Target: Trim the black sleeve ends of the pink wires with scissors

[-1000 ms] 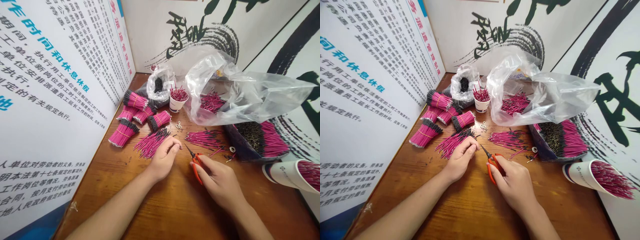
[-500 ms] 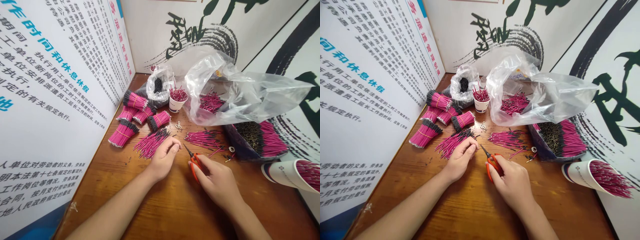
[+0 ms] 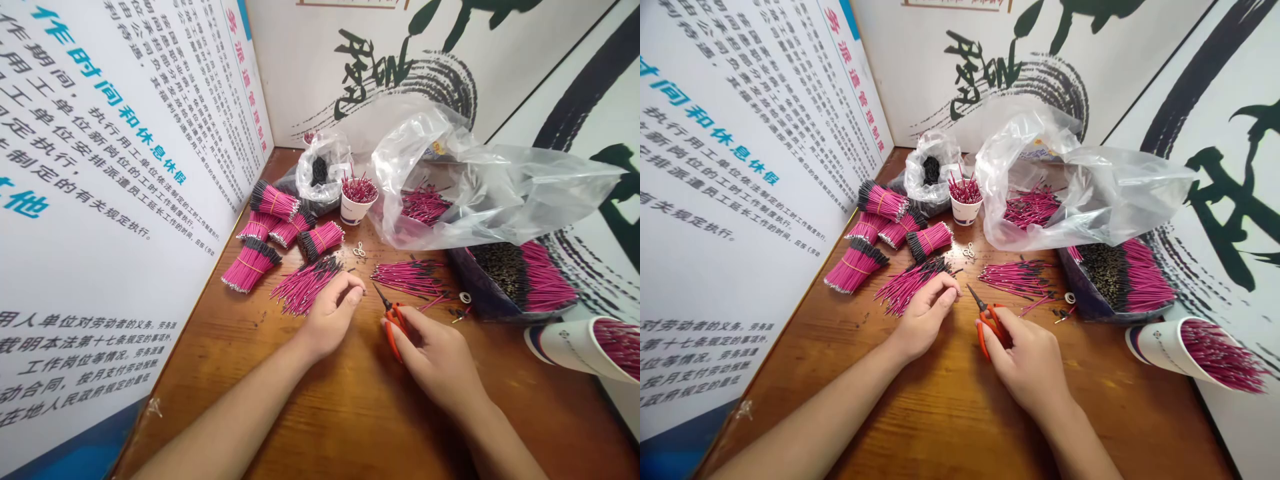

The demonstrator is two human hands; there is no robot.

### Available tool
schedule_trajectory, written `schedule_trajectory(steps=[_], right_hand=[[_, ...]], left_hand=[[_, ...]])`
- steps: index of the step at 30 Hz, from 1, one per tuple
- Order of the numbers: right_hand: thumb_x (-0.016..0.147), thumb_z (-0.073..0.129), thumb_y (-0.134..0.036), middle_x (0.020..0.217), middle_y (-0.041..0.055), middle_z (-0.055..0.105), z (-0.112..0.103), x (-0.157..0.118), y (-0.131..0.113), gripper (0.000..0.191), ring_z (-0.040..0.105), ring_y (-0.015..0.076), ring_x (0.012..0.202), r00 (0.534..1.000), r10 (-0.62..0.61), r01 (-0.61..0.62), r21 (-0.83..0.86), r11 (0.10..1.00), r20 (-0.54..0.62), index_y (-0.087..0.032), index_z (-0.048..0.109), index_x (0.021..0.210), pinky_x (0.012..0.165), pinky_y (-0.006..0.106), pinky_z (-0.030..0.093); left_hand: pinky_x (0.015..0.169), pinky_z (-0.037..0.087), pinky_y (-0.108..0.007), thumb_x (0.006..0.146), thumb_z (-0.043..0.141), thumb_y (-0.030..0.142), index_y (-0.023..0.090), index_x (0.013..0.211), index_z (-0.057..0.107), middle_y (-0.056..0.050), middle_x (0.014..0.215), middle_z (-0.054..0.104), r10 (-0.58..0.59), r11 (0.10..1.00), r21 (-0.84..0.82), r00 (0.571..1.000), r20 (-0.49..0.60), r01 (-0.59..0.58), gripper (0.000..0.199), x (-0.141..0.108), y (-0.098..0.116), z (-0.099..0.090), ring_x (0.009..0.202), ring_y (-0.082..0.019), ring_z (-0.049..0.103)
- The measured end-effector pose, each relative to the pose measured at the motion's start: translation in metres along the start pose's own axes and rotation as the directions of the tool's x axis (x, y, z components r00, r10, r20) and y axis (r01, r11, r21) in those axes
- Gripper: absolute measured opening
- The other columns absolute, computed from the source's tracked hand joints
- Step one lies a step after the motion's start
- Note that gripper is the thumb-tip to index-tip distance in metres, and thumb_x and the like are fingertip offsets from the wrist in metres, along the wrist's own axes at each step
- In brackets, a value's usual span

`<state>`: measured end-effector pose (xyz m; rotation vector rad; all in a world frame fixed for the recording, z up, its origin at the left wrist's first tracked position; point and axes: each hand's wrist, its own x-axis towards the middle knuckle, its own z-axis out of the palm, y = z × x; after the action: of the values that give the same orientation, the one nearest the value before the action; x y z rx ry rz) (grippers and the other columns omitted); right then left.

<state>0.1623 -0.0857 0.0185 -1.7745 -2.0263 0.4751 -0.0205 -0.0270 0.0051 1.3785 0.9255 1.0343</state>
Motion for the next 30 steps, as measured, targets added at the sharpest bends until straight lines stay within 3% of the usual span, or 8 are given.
schedule_trajectory(steps=[5, 10, 16, 18, 21, 23, 24, 30], right_hand=[[0.093, 0.049, -0.045, 0.063, -0.0019, 0.065, -0.002, 0.004, 0.006, 0.029, 0.058, 0.0143, 0.053, 0.998, 0.065, -0.065, 0.037, 0.997, 0.016, -0.022, 0.065, 0.087, 0.053, 0.023, 0.039], [0.091, 0.051, -0.044, 0.063, -0.0017, 0.063, -0.006, 0.009, 0.015, 0.027, 0.057, 0.0145, 0.054, 0.990, 0.134, -0.132, 0.066, 0.989, -0.031, -0.022, 0.065, 0.083, 0.055, 0.024, 0.039], [0.091, 0.050, -0.045, 0.059, -0.0017, 0.061, -0.007, 0.011, 0.016, 0.029, 0.054, 0.0149, 0.052, 0.984, 0.164, -0.160, 0.069, 0.985, -0.067, -0.022, 0.064, 0.079, 0.053, 0.024, 0.037], [0.090, 0.051, -0.043, 0.060, -0.0010, 0.063, -0.007, 0.012, 0.018, 0.027, 0.056, 0.0155, 0.054, 0.982, 0.164, -0.159, 0.060, 0.985, -0.089, -0.022, 0.063, 0.079, 0.053, 0.025, 0.037], [0.088, 0.053, -0.037, 0.070, 0.0012, 0.069, -0.004, 0.015, 0.026, 0.020, 0.060, 0.0169, 0.060, 0.977, 0.159, -0.154, 0.048, 0.987, -0.145, -0.022, 0.065, 0.084, 0.056, 0.025, 0.039], [0.087, 0.053, -0.034, 0.075, 0.0025, 0.070, -0.001, 0.018, 0.033, 0.017, 0.061, 0.0171, 0.062, 0.977, 0.139, -0.141, -0.003, 0.990, -0.164, -0.021, 0.064, 0.085, 0.057, 0.025, 0.039], [0.086, 0.053, -0.032, 0.077, 0.0031, 0.070, 0.000, 0.019, 0.036, 0.015, 0.061, 0.0177, 0.064, 0.979, 0.120, -0.129, -0.046, 0.991, -0.167, -0.021, 0.064, 0.085, 0.057, 0.026, 0.039], [0.084, 0.052, -0.025, 0.090, 0.0057, 0.071, -0.001, 0.022, 0.046, 0.016, 0.064, 0.0211, 0.077, 0.982, 0.093, -0.116, -0.136, 0.984, -0.165, -0.020, 0.065, 0.091, 0.066, 0.029, 0.043]], left_hand=[[0.067, 0.040, -0.024, 0.096, 0.044, 0.024, 0.017, 0.084, 0.054, 0.000, 0.076, 0.053, 0.165, 0.963, 0.206, 0.984, 0.068, -0.176, 0.017, -0.006, 0.000, 0.001, 0.070, -0.012, 0.049], [0.060, 0.038, -0.025, 0.096, 0.046, 0.023, 0.018, 0.087, 0.059, 0.001, 0.070, 0.061, 0.309, 0.757, 0.510, 0.911, 0.273, -0.409, 0.017, -0.014, -0.001, 0.007, 0.060, -0.011, 0.050], [0.076, 0.042, -0.036, 0.095, 0.048, 0.026, 0.016, 0.093, 0.060, -0.009, 0.094, 0.064, 0.210, 0.460, 0.880, 0.977, 0.021, -0.117, 0.016, -0.003, -0.001, -0.002, 0.086, -0.024, 0.054], [0.081, 0.043, -0.038, 0.095, 0.046, 0.022, 0.015, 0.101, 0.059, -0.012, 0.102, 0.062, 0.241, 0.498, 0.862, 0.970, -0.033, -0.095, 0.016, -0.002, -0.001, -0.004, 0.093, -0.025, 0.054], [0.079, 0.045, -0.031, 0.092, 0.043, 0.013, 0.018, 0.100, 0.058, -0.008, 0.100, 0.062, 0.204, 0.655, 0.685, 0.948, 0.246, -0.318, 0.018, -0.007, -0.001, 0.001, 0.090, -0.020, 0.057], [0.077, 0.044, -0.030, 0.089, 0.046, 0.012, 0.019, 0.097, 0.059, -0.006, 0.097, 0.063, 0.137, 0.672, 0.625, 0.896, 0.423, -0.398, 0.017, -0.011, -0.001, 0.006, 0.087, -0.019, 0.058], [0.077, 0.044, -0.030, 0.089, 0.046, 0.012, 0.019, 0.096, 0.059, -0.005, 0.096, 0.063, 0.119, 0.669, 0.626, 0.889, 0.441, -0.400, 0.016, -0.012, -0.002, 0.008, 0.087, -0.019, 0.058], [0.078, 0.042, -0.034, 0.092, 0.043, 0.014, 0.018, 0.088, 0.057, -0.006, 0.093, 0.063, 0.075, 0.594, 0.769, 0.968, 0.239, -0.236, 0.015, -0.009, -0.005, 0.007, 0.088, -0.021, 0.054]])
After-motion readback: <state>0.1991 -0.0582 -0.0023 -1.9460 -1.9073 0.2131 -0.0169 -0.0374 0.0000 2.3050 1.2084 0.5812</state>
